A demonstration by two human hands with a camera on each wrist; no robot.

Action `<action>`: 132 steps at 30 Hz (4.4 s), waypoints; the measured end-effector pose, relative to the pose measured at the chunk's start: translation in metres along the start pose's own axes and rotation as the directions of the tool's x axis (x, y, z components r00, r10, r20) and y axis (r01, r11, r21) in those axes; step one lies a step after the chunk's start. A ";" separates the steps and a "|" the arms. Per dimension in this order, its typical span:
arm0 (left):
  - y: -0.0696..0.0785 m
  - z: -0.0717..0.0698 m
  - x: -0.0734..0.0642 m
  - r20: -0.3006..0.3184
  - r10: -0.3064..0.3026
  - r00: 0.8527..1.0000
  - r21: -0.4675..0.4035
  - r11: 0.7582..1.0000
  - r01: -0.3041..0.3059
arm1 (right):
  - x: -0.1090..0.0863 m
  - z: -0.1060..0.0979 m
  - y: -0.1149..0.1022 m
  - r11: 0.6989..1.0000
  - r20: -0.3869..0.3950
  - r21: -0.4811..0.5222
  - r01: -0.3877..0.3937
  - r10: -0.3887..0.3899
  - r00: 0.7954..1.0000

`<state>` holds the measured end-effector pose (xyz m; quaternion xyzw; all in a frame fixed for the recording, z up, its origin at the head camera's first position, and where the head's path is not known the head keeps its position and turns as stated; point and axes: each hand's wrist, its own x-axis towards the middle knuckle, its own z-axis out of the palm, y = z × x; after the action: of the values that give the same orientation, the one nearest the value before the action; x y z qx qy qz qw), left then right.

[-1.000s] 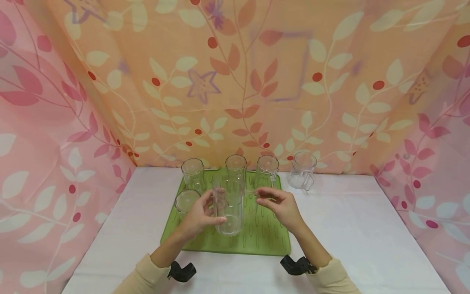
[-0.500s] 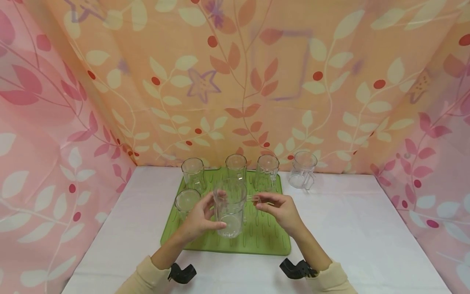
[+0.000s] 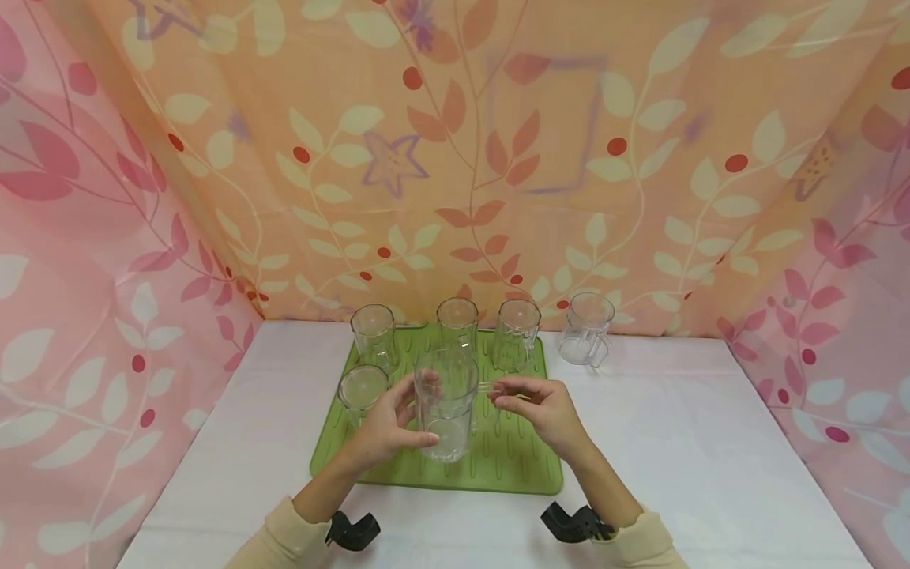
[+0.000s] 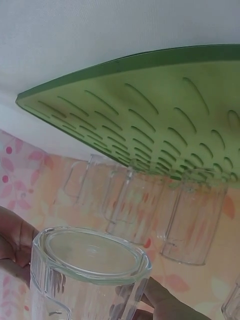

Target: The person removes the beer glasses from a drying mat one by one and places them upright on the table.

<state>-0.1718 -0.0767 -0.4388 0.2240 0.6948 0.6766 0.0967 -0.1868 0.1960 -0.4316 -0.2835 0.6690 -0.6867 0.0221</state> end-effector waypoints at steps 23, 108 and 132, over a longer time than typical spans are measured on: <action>-0.002 0.002 -0.001 0.020 0.043 0.999 0.066 0.997 -0.045 | -0.003 0.001 -0.001 0.997 -0.029 -0.062 -0.038 0.037 0.999; 0.034 -0.065 -0.037 -0.232 0.267 0.935 0.406 0.901 -0.156 | 0.014 -0.054 -0.043 0.992 -0.456 -0.070 0.104 -0.125 0.881; -0.016 -0.124 -0.068 -0.313 -0.018 0.950 0.370 0.919 0.139 | 0.014 -0.104 -0.066 0.958 -0.720 0.014 0.286 -0.189 0.668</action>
<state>-0.1687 -0.2180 -0.4583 0.1038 0.8296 0.5478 -0.0300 -0.2190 0.2909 -0.3594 -0.0791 0.5379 -0.7800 -0.3098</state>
